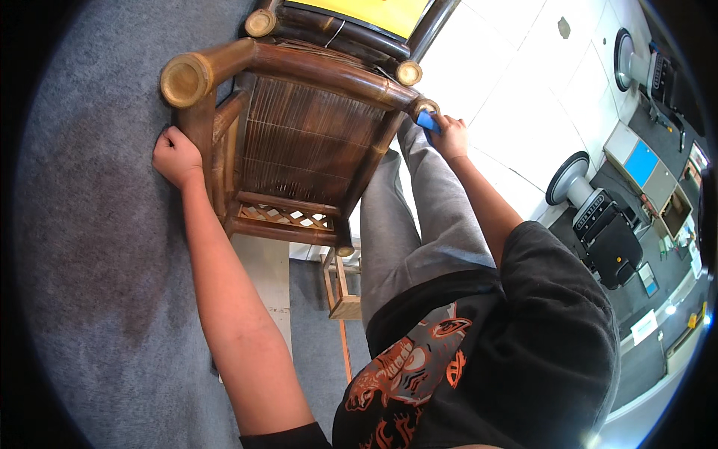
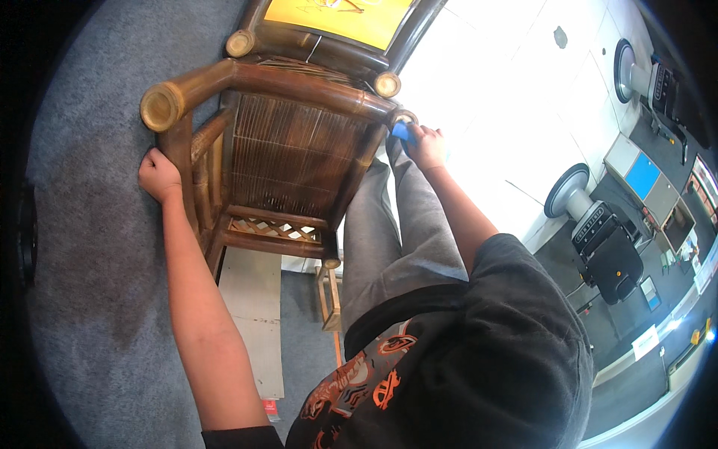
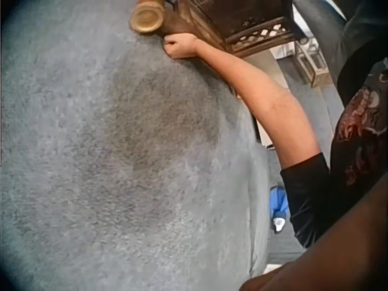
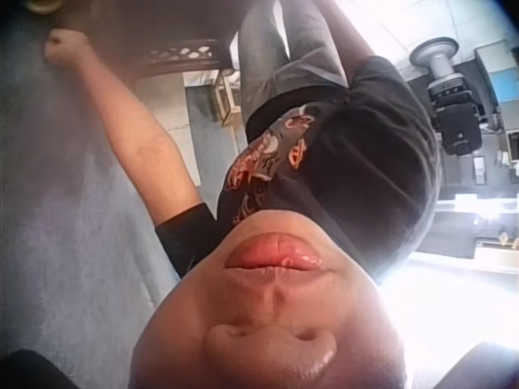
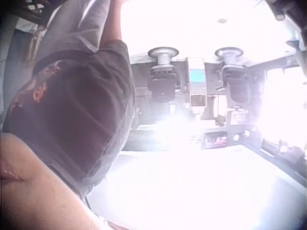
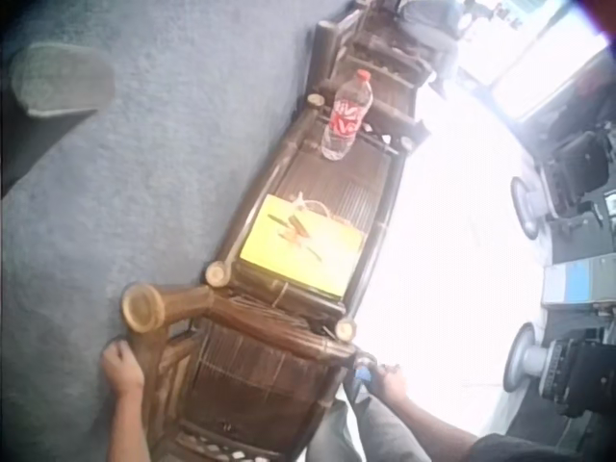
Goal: The person wipes a bamboo chair with a blue cloth, cleaning the seat and the frame.
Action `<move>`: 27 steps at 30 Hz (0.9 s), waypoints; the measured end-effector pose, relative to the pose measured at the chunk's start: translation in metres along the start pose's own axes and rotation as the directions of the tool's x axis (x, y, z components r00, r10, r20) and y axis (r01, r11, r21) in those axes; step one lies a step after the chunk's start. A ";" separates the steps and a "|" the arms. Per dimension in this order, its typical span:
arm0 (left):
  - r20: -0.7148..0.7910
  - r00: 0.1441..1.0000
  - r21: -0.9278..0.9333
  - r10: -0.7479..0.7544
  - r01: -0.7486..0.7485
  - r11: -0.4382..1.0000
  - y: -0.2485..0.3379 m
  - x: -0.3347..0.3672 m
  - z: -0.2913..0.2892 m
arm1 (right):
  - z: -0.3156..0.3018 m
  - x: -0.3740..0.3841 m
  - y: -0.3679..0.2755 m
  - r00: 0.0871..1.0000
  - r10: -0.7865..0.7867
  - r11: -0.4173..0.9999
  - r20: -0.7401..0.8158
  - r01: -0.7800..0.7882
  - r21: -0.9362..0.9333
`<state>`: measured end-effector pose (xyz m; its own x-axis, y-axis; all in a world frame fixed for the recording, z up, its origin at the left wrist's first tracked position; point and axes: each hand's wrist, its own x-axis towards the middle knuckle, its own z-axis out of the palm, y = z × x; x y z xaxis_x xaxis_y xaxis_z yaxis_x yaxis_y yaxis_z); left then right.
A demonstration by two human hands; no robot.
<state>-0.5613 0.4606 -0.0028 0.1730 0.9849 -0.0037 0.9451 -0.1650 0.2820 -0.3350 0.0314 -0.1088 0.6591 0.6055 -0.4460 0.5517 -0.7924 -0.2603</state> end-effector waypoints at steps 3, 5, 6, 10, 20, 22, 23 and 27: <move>-0.002 1.000 0.010 -0.017 0.017 1.000 0.003 0.000 0.001 | -0.003 0.004 -0.006 0.991 0.116 0.993 -0.063 -0.115 0.021; 0.007 1.000 0.003 -0.006 0.006 1.000 0.004 0.001 0.001 | 0.001 0.007 -0.015 0.967 0.161 0.986 -0.198 -0.148 0.079; 0.017 1.000 -0.003 0.005 -0.005 1.000 0.005 0.000 0.001 | 0.002 0.007 -0.017 0.973 0.137 0.988 -0.186 -0.120 0.096; 0.018 1.000 0.025 -0.021 0.021 0.999 0.005 0.000 -0.001 | -0.004 0.004 -0.019 0.997 0.036 0.998 -0.061 -0.032 0.059; 0.039 0.999 0.059 -0.034 0.032 0.998 0.009 0.001 -0.001 | 0.006 0.007 -0.024 0.970 0.079 0.994 -0.229 -0.060 0.089; 0.053 0.998 0.040 -0.038 0.036 0.999 0.015 0.000 0.001 | 0.012 -0.004 -0.025 0.965 0.137 0.983 -0.225 -0.105 0.150; 0.064 0.997 0.037 -0.054 0.052 0.998 0.013 -0.001 -0.001 | 0.015 -0.010 -0.028 0.968 0.153 0.979 -0.199 -0.121 0.163; 0.065 0.996 0.066 -0.061 0.056 0.996 0.009 0.001 -0.005 | 0.003 -0.007 -0.020 0.952 0.244 0.962 -0.187 -0.212 0.174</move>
<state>-0.5539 0.4600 0.0049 0.1329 0.9876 -0.0831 0.9696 -0.1122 0.2174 -0.3523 0.0427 -0.1033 0.8575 0.3968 -0.3276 0.3015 -0.9034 -0.3050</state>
